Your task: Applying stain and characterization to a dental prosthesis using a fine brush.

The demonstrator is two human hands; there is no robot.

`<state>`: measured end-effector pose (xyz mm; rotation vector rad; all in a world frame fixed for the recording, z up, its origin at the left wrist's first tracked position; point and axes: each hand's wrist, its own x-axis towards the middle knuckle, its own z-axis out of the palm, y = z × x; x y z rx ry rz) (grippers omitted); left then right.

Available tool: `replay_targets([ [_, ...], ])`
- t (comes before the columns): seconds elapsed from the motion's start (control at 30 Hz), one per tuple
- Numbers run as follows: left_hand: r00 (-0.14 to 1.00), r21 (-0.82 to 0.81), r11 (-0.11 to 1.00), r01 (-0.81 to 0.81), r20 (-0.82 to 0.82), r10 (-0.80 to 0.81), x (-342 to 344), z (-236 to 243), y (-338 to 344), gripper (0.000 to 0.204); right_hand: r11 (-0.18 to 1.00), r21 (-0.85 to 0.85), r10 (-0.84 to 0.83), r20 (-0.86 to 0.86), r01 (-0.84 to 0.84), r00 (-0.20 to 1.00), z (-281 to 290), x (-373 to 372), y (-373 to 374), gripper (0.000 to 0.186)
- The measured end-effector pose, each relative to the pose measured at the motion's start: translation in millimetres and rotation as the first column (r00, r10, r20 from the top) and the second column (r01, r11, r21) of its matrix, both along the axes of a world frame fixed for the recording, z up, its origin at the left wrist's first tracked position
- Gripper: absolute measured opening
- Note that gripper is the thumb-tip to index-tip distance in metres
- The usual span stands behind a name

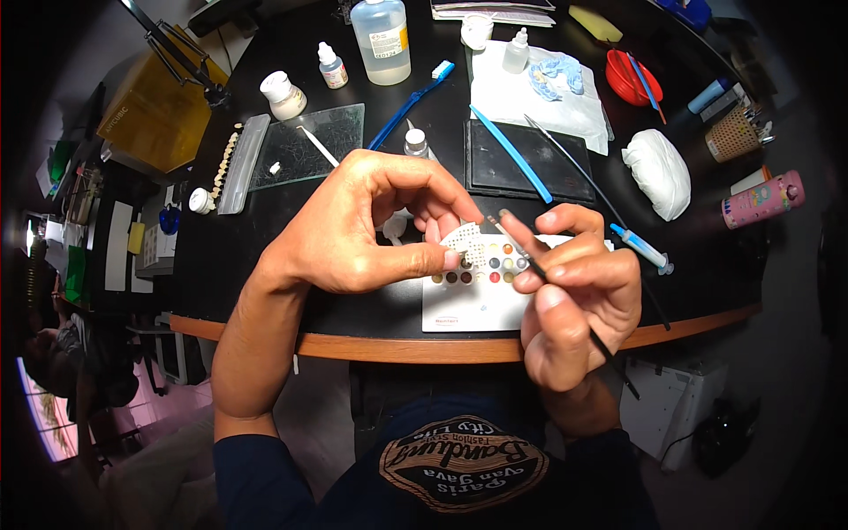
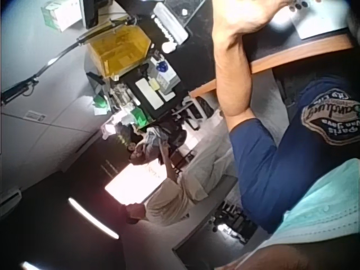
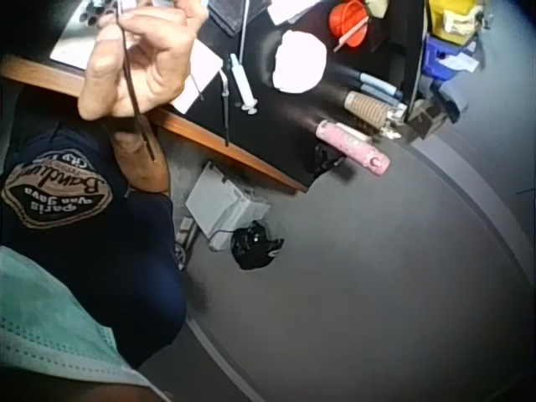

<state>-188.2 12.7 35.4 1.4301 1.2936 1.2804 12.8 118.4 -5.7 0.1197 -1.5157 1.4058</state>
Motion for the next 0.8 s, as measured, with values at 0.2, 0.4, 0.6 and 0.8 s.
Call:
replay_targets([
  [0.2, 0.996, 0.000, 0.996, -0.092, 0.000, 0.092, 4, -1, 0, 0.031, 0.973, -0.228, 0.017, -0.013, -0.020, 1.000, 3, -4, -2, 0.028],
  [0.4, 0.980, -0.044, 0.979, -0.197, -0.034, 0.196, 9, 5, -3, 0.034, 0.913, -0.393, -0.050, 0.153, 0.108, 0.987, 11, -11, -10, 0.023],
  [0.6, 0.934, 0.156, 0.942, -0.297, -0.160, 0.321, 13, -1, -2, 0.037, 0.951, -0.289, -0.023, 0.278, 0.107, 0.960, 3, -11, -9, 0.022],
  [0.8, 0.893, 0.256, 0.901, -0.350, -0.199, 0.404, 19, -6, 0, 0.040, 0.972, -0.206, -0.049, 0.307, 0.117, 0.950, -1, -12, -5, 0.023],
])
